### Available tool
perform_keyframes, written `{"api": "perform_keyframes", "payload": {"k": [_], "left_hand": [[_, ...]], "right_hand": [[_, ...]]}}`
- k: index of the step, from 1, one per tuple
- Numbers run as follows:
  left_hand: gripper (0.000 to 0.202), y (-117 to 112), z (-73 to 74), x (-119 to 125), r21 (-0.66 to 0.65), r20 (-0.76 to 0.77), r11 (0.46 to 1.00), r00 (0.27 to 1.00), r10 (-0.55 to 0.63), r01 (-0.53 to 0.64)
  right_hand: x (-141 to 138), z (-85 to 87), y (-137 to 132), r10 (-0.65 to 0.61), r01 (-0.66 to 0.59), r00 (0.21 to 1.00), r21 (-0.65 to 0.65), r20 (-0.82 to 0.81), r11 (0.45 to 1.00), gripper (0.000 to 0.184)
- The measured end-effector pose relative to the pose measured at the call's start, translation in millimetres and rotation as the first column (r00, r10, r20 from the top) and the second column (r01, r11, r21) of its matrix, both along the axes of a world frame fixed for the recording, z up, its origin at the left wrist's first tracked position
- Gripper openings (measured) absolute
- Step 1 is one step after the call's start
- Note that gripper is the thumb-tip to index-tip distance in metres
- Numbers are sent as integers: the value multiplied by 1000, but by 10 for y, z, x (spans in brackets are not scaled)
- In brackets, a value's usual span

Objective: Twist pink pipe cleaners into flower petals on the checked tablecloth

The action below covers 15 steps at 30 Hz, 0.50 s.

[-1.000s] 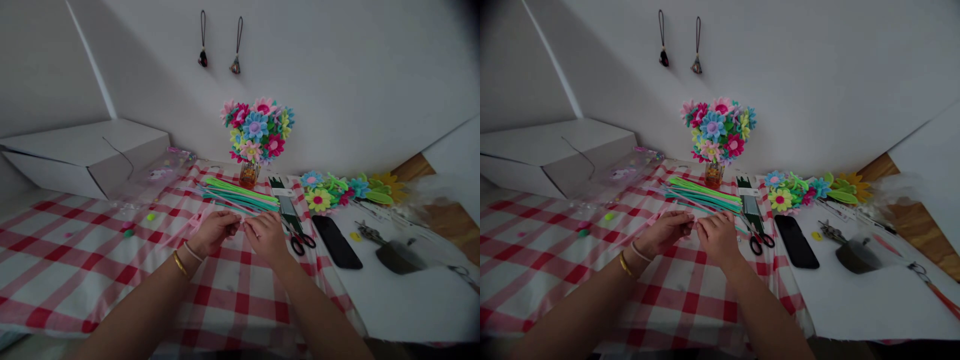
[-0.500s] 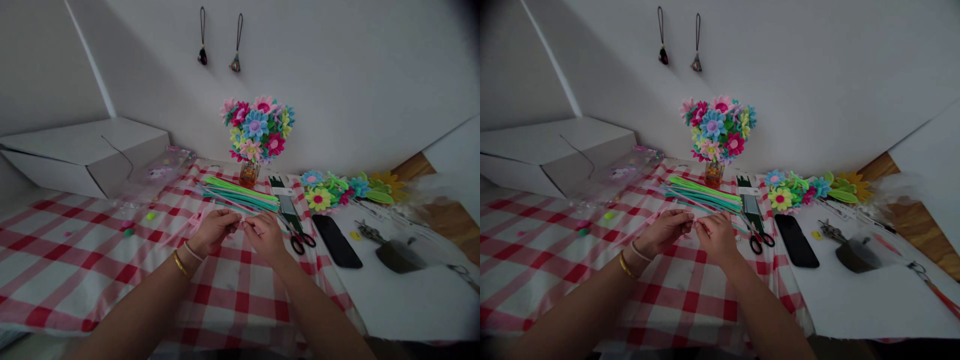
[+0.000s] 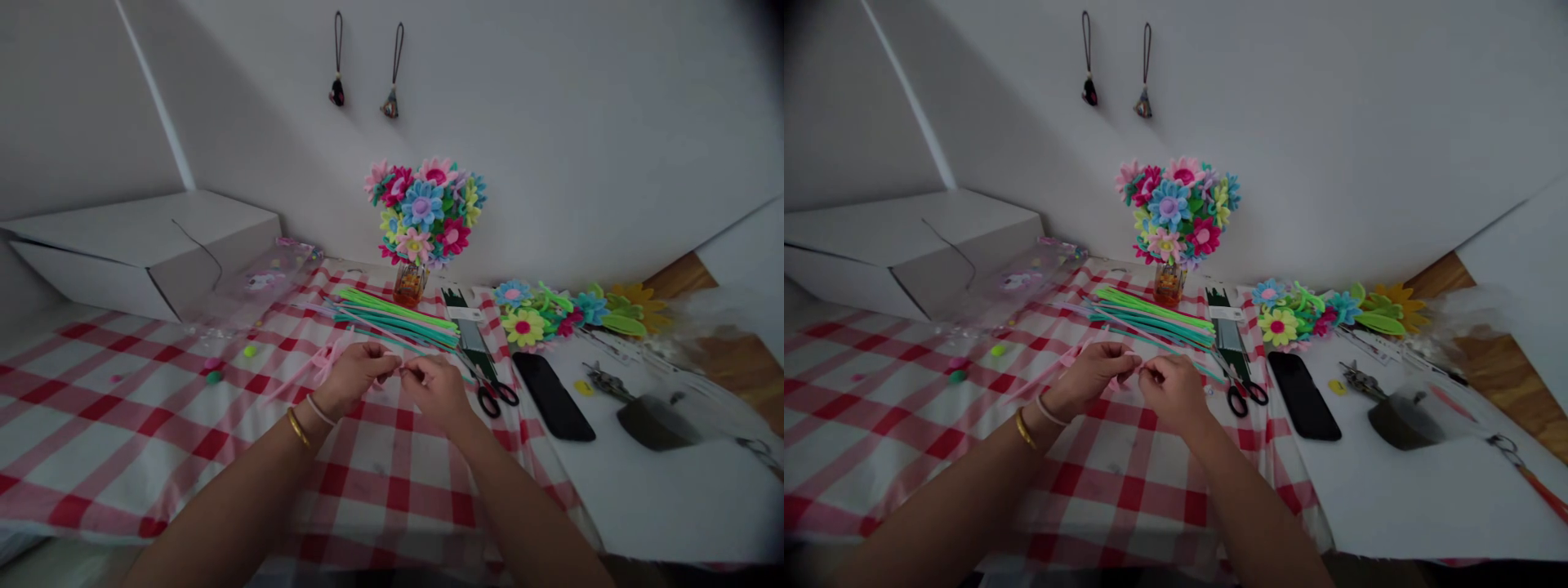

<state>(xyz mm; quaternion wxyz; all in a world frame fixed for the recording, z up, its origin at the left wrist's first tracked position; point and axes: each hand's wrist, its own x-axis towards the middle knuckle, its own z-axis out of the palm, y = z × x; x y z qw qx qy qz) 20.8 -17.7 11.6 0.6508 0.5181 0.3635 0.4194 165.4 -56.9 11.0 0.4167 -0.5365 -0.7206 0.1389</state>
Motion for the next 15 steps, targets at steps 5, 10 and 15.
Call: {"api": "perform_keyframes", "payload": {"k": [5, 10, 15], "left_hand": [[12, -19, 41, -41, -139, 210, 954, 949, -234, 266], [15, -2, 45, -51, -232, 285, 948, 947, -146, 216], [15, 31, 36, -49, -337, 241, 932, 969, -51, 133]], "right_hand": [[43, 25, 14, 126, -468, 721, -344, -682, 814, 9], [57, 29, 32, 180, -307, 856, -197, -485, 931, 15], [133, 41, 53, 100, -150, 980, 305, 174, 941, 11]]}}
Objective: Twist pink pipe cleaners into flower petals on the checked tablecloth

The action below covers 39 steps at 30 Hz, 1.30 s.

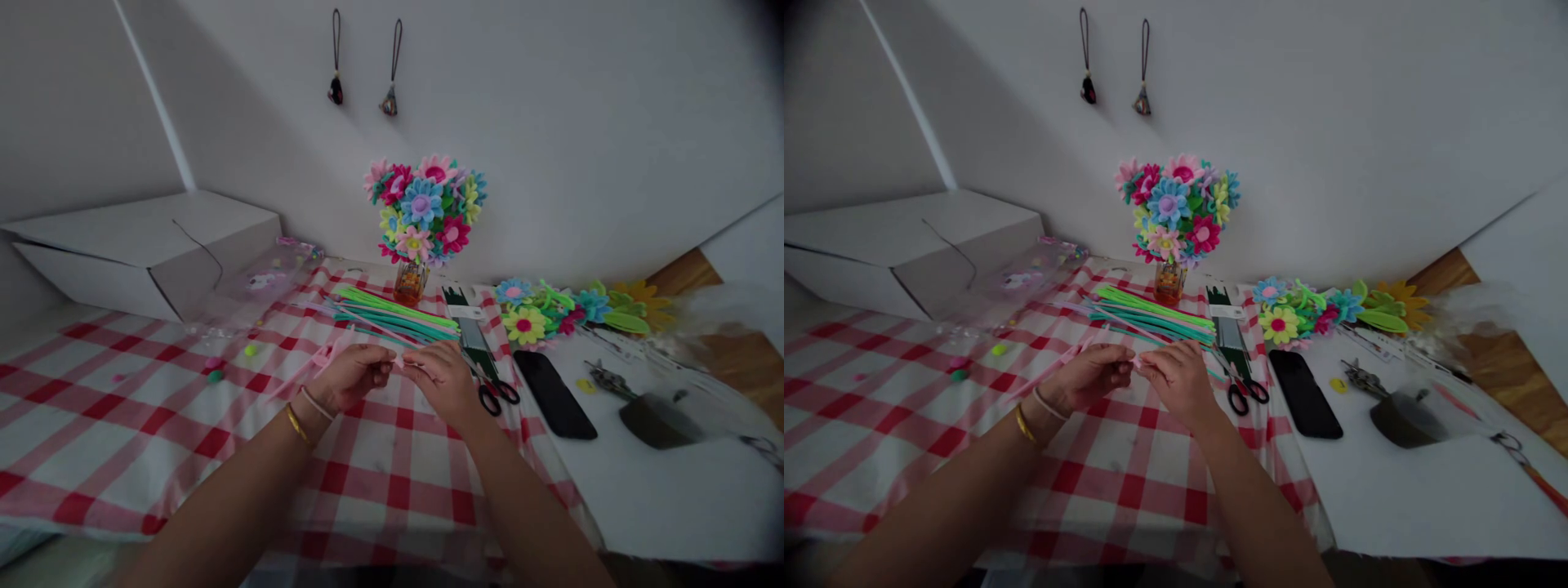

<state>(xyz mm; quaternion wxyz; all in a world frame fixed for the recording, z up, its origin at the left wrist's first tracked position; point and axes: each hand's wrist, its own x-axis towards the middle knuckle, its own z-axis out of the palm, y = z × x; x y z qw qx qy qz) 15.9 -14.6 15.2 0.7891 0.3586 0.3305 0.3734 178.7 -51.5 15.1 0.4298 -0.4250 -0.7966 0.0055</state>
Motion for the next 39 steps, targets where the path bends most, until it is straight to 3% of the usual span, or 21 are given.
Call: {"api": "perform_keyframes", "payload": {"k": [4, 8, 11, 13, 15, 17, 20, 23, 25, 26, 27, 29, 31, 32, 34, 36, 39], "left_hand": [[15, 5, -26, 6, 44, -51, 999, 999, -13, 16], [16, -4, -49, 14, 117, -102, 992, 994, -28, 40], [17, -20, -34, 18, 142, -99, 989, 995, -11, 25], [17, -31, -17, 21, 171, -90, 985, 996, -2, 18], [17, -41, -7, 28, 213, -75, 977, 997, 15, 2], [17, -48, -11, 38, 267, -55, 963, 998, 35, -19], [17, -53, -34, 54, 339, -44, 940, 998, 51, -33], [17, -55, -57, 62, 373, -39, 925, 995, 93, -72], [17, -54, -63, 63, 382, -41, 920, 993, 112, -88], [17, -53, -62, 63, 380, -41, 920, 992, 118, -94], [16, -51, -60, 63, 373, -36, 922, 992, 124, -102], [16, -44, -51, 63, 349, -13, 928, 990, 142, -128], [17, -37, -39, 64, 333, 11, 930, 987, 160, -155], [17, -35, -34, 65, 329, 16, 930, 986, 165, -161], [18, -34, -28, 68, 331, 15, 929, 985, 170, -165], [19, -39, -28, 72, 329, 3, 929, 984, 176, -167], [20, -54, -29, 76, 326, -28, 930, 982, 188, -169]], "right_hand": [[30, -5, 7, -21, 0, 984, 120, 177, 993, 10], [-3, -18, -7, -18, 0, 981, 95, 193, 995, 10], [-51, -27, -21, 1, -1, 1000, -25, 5, 1000, 9], [-79, -31, -24, -32, -20, 969, -209, -244, 978, 11], [-93, -31, -19, -93, -156, 856, -424, -509, 892, 13], [-99, -28, -9, -151, -378, 702, -543, -696, 750, 14], [-125, -28, -1, -211, -655, 496, -522, -842, 546, 11], [-185, -38, -8, -287, -788, 306, -410, -908, 460, 8], [-216, -41, -16, -306, -786, 269, -392, -913, 478, 10], [-220, -39, -21, -286, -750, 308, -417, -907, 514, 12], [-215, -34, -26, -248, -681, 388, -458, -888, 571, 14], [-182, -19, -38, -173, -423, 619, -510, -766, 749, 16], [-140, -4, -53, -162, -96, 827, -419, -538, 903, 16], [-121, 0, -59, -173, 33, 892, -321, -418, 946, 15], [-98, -2, -66, -178, 158, 960, -107, -215, 982, 13], [-90, -12, -64, -178, 182, 981, 46, -84, 982, 11], [-94, -28, -54, -205, 203, 979, 128, 5, 971, 11]]}}
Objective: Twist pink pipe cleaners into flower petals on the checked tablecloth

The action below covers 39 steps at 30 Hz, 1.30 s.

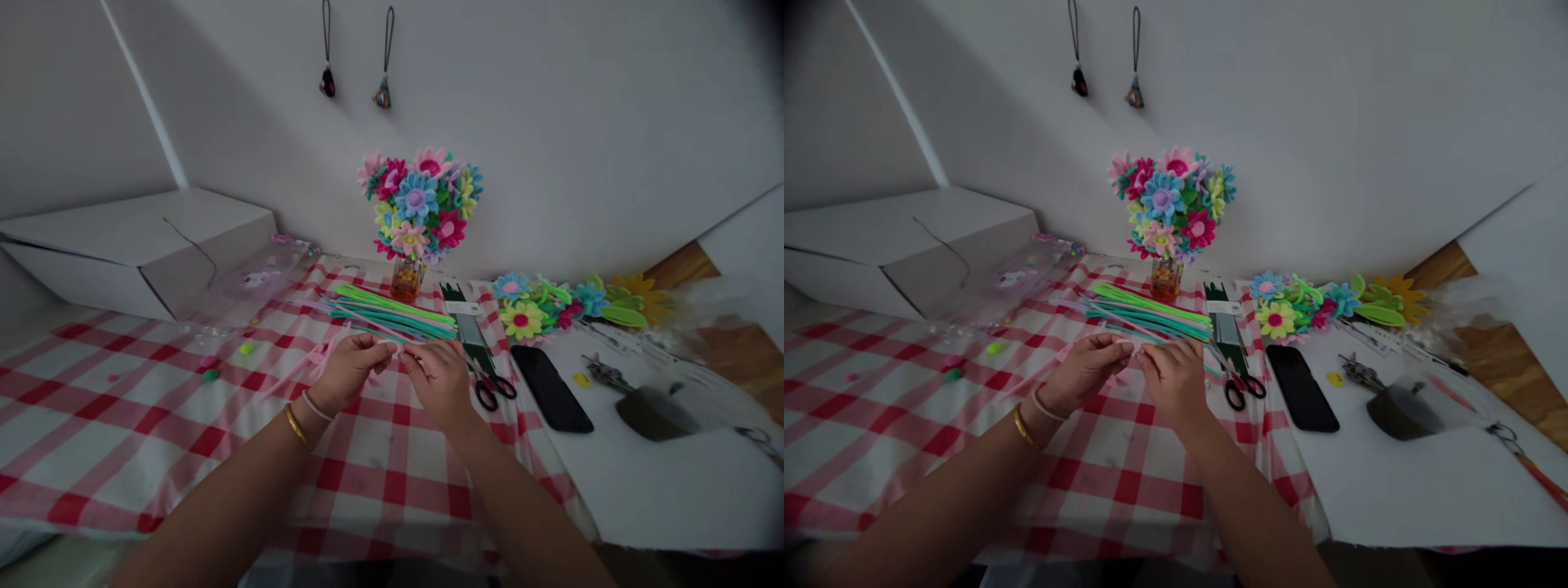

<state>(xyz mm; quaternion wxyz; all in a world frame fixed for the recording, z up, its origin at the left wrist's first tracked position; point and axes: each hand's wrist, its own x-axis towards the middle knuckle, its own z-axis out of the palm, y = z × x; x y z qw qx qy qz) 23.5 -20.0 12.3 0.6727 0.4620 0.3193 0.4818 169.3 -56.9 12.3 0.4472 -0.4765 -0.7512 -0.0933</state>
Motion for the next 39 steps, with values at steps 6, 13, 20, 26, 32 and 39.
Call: {"api": "perform_keyframes", "payload": {"k": [6, 13, 20, 26, 32, 39], "left_hand": [[19, -21, 40, -28, 43, -66, 999, 997, -29, 31], [18, -30, 98, -98, -33, -41, 975, 974, -222, 221], [18, -4, 76, -121, 6, -76, 969, 966, -247, 249], [15, -29, 82, -129, 39, -77, 939, 938, -337, 340], [16, 15, 70, -118, -129, -9, 974, 981, -192, 189], [15, 12, 75, -118, -142, -17, 967, 976, -216, 211]], "right_hand": [[-39, 33, -30, 82, -146, 968, -270, -236, 952, 15], [8, 102, -27, 0, -845, 415, -385, -910, 372, 15], [14, 99, -42, -186, -925, 261, -300, -947, 232, 17], [62, 113, -68, -117, -939, 316, -328, -941, 100, 14], [64, 120, -24, 121, -520, 761, -488, -638, 701, 19], [63, 90, -14, 233, -301, 931, -231, -282, 925, 8]]}}
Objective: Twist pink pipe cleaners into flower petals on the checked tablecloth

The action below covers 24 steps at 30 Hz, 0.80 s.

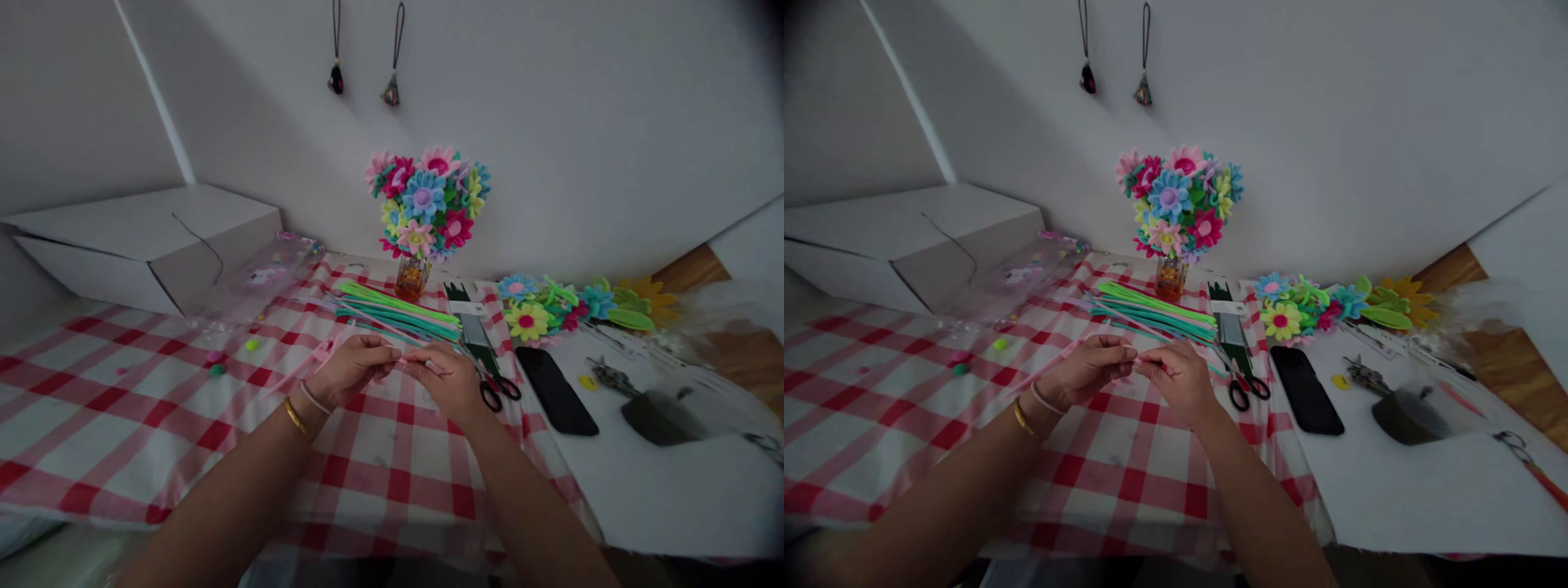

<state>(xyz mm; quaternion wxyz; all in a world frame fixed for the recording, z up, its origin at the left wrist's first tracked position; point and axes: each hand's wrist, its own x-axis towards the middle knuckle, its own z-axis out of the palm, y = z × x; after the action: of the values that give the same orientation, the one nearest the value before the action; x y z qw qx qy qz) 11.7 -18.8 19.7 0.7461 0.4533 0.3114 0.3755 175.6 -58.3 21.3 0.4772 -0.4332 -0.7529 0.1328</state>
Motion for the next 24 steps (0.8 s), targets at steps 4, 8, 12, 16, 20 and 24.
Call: {"api": "perform_keyframes", "payload": {"k": [4, 8, 12, 16, 20, 24], "left_hand": [[15, -19, 37, -7, 39, -26, 999, 1000, 9, -8], [16, -26, 43, -15, 61, -37, 998, 999, 12, -9], [16, -31, 36, -4, 40, 6, 999, 1000, 2, -2], [16, -36, 35, 9, 43, 0, 999, 1000, 6, -6], [17, -38, 31, -1, 103, -24, 994, 999, 33, -30], [17, -39, 42, -9, 185, -50, 982, 998, 43, -33]], "right_hand": [[-36, -59, -4, -9, 3, 999, -141, -41, 990, 14], [-70, -101, -11, -4, -5, 998, -155, -59, 988, 16], [-38, -99, 1, -45, 46, 999, 83, -15, 995, 15], [-25, -106, 4, -11, 11, 1000, 204, -1, 979, 12], [-73, -122, -15, -49, 53, 998, 117, -40, 992, 5], [-90, -132, -21, -60, 62, 998, 118, -23, 991, 7]]}}
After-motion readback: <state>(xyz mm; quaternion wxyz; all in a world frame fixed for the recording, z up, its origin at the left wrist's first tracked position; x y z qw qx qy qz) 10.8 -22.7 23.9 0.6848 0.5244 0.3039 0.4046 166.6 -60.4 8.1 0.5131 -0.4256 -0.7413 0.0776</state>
